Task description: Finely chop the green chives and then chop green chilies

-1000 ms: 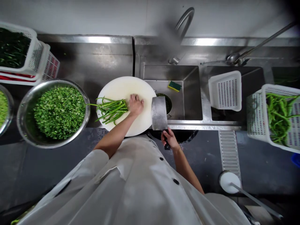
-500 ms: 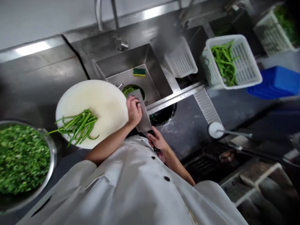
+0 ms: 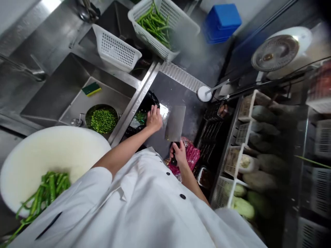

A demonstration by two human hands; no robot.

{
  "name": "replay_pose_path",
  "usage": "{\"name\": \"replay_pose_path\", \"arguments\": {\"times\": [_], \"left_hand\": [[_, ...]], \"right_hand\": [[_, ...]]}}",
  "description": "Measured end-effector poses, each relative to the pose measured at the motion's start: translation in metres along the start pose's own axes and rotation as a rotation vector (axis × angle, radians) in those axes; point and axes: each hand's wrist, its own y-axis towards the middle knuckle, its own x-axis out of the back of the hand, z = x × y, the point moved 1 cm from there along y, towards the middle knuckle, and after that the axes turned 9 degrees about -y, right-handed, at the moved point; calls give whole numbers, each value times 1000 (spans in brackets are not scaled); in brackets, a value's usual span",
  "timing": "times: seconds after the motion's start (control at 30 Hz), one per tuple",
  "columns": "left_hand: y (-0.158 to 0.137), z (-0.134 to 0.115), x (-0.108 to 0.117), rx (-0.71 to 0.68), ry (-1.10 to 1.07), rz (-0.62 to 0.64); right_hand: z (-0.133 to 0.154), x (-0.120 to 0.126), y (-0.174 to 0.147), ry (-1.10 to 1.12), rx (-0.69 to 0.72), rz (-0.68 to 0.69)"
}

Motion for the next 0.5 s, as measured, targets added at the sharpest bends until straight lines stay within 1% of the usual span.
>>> {"name": "replay_pose_path", "arguments": {"times": [0.07, 0.1, 0.13, 0.17, 0.23, 0.27, 0.3, 0.33, 0.37, 0.4, 0.43, 0.47, 0.5], "left_hand": [[-23, -18, -9, -105, -36, -19], [-33, -23, -13, -120, -43, -30], [-40, -23, -16, -92, -36, -45], [-44, -19, -17, -25, -14, -57], [-44, 4, -11, 162, 59, -45], [-43, 19, -4, 237, 96, -13], [-44, 34, 5, 269, 125, 29], [-46, 49, 16, 251, 143, 68], [-52, 61, 27, 201, 154, 84], [-62, 71, 40, 143, 165, 69], [-76, 79, 52, 97, 181, 25], [-93, 86, 64, 80, 204, -38], [-114, 91, 74, 98, 233, -104]], "right_hand": [[10, -7, 8, 5, 14, -3], [16, -10, 11, 3, 30, 2], [22, -13, 14, -2, 51, 5], [30, -15, 16, -9, 78, 1], [46, -15, 22, -28, 148, -37], [55, -14, 25, -39, 188, -56], [64, -13, 28, -52, 229, -65], [73, -12, 31, -69, 268, -60], [81, -12, 35, -90, 305, -44], [89, -13, 39, -115, 336, -14], [96, -16, 43, -142, 360, 32], [102, -20, 48, -170, 376, 89], [106, -27, 52, -199, 386, 155]]}}
